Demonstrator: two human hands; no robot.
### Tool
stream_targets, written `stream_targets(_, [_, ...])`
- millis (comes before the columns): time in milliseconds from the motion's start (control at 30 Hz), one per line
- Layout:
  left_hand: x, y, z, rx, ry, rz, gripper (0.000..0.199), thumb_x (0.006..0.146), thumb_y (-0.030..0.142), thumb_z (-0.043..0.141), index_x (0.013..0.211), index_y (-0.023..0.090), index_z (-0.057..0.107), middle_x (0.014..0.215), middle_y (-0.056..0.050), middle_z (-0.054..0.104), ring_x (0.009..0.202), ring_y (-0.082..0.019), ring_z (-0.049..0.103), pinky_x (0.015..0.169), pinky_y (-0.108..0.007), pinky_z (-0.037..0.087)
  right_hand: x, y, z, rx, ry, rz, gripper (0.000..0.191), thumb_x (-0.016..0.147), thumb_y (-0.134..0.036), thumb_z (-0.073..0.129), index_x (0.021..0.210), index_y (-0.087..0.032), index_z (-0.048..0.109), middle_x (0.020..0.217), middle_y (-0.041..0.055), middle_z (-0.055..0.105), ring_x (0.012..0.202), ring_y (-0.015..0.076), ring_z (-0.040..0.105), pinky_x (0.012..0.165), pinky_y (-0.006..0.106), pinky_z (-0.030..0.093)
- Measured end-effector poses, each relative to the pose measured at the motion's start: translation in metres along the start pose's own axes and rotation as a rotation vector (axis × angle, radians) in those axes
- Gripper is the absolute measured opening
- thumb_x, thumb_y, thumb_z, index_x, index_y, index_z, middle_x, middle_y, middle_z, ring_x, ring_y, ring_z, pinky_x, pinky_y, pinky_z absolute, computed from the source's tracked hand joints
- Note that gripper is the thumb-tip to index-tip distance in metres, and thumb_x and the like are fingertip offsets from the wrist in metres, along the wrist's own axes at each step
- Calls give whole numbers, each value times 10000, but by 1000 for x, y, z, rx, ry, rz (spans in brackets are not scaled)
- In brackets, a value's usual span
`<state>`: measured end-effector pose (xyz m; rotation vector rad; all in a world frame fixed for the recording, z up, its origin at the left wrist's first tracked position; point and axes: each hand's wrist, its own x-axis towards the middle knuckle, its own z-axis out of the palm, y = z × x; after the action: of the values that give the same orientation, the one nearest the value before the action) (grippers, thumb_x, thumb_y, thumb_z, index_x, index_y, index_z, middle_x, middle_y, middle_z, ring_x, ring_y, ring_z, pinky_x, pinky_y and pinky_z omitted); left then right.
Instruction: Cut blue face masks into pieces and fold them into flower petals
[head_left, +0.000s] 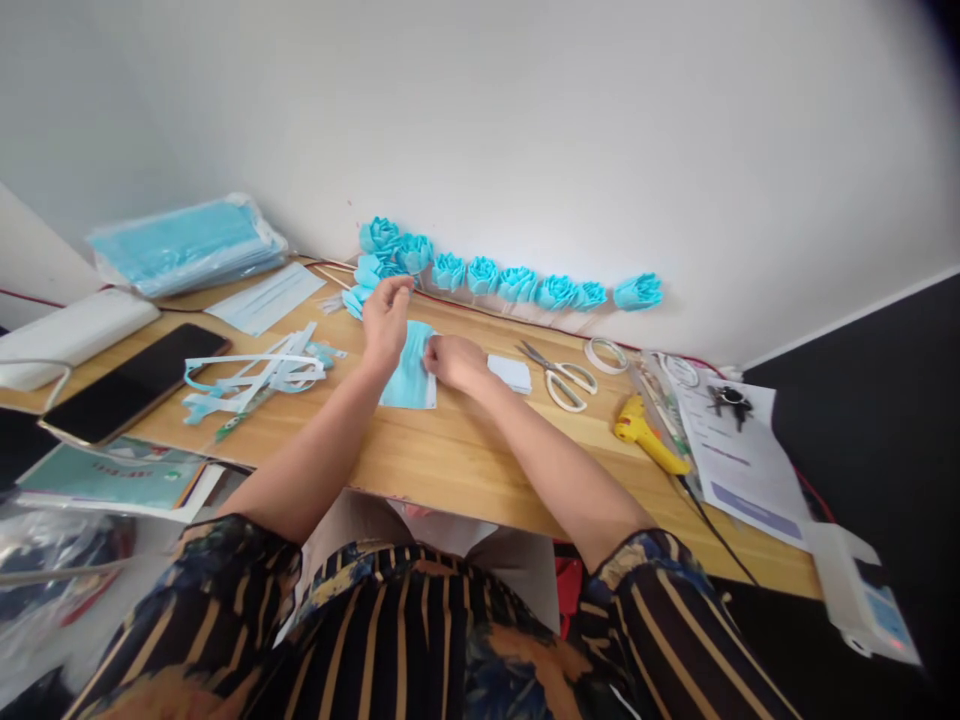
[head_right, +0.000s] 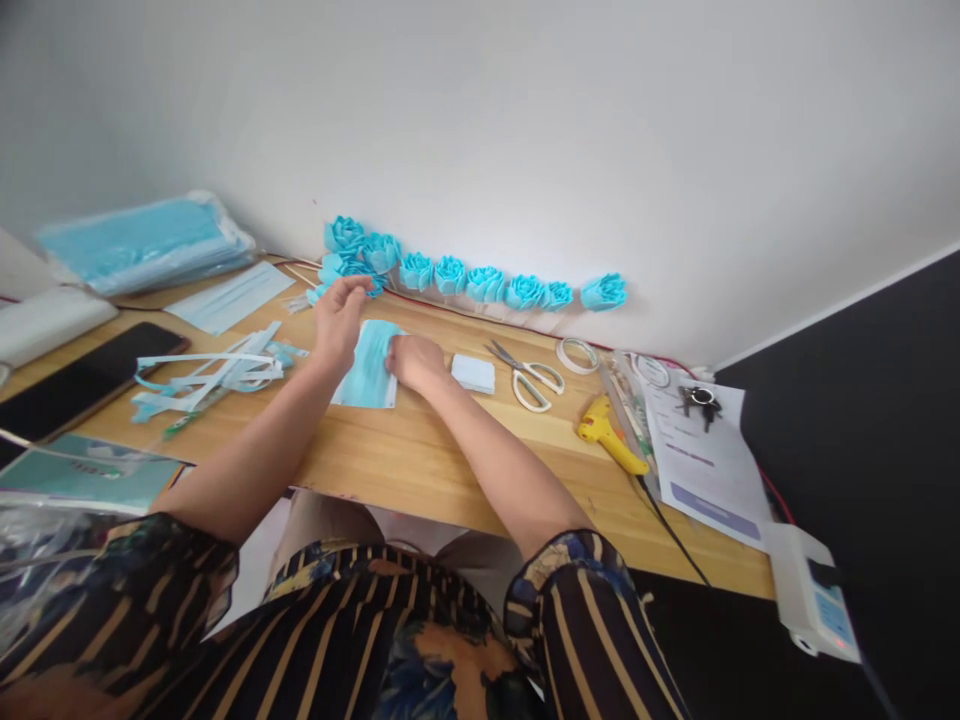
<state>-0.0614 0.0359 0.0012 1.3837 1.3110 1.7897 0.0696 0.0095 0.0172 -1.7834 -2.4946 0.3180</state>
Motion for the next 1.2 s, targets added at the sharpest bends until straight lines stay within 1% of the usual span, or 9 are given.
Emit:
stream_targets(133, [-4,2,3,-28,18,-32,235,856,223,510,1029,139,647,1083,-90,695,1029,-200,635,956,-327,466,-8,27,-6,352,216,-42,96,820,-273,582,803,-188,623,799,27,700,738,177,619,669,279,413])
stream_targets(267, [-13,12,7,-163,-15,-138,361,857,287,597,1201,181,579,1301,-93,606,1217,-214,557,1028,-324,426,-22,53,-13,847,393,-58,207,768,-379,659,824,-205,562,724,-27,645,663,139,586,649,265,433])
stream_targets(367, [-25,20,13,-452,-158,-381,473,851,405,632,1264,195,537,1334,-111,586,1217,-256,568,971,-368,482,-36,62,-17,1146,387,-43,386,717,-398,720,1027,-232,562,716,-45,652,637,142,594,616,265,454])
stream_targets(433, [-34,25,17,-626,-362,-523,493,832,465,650,1221,170,577,1252,-133,641,1131,-279,622,921,-394,516,-45,65,-19,1256,381,-15,534,695,-394,751,1164,-249,541,718,-44,663,640,152,607,608,271,469])
stream_targets(500, [-42,29,20,-695,-498,-620,520,774,477,718,1181,171,614,1162,-131,689,1032,-281,666,854,-395,544,-52,67,-21,1312,386,5,600,685,-405,766,1221,-257,541,741,-36,680,668,163,625,627,282,487])
stream_targets(633, [-52,29,24,-647,-579,-676,488,660,334,835,1083,152,674,1056,-121,733,906,-256,697,787,-371,556,-59,77,-18,1393,396,32,512,658,-423,787,1114,-243,635,819,-18,722,726,161,642,671,276,502])
stream_targets(767, [-53,25,25,-629,-566,-645,435,632,284,847,1017,140,702,998,-101,749,894,-235,701,840,-363,544,-62,87,-8,1458,415,86,391,686,-453,763,1000,-230,694,827,-21,725,715,138,626,659,251,494])
stream_targets(1000, [-51,26,23,-615,-568,-605,440,678,295,813,1073,143,693,987,-91,747,895,-244,702,799,-351,552,-65,93,3,1463,385,111,438,701,-523,730,1022,-227,697,870,0,735,784,167,649,727,284,523])
stream_targets(1200, [-50,30,23,-601,-543,-579,417,693,324,787,1056,154,672,913,-64,735,847,-220,686,789,-344,541,-76,85,0,1497,284,-4,447,713,-497,746,1079,-248,684,866,-3,736,767,171,669,713,307,553])
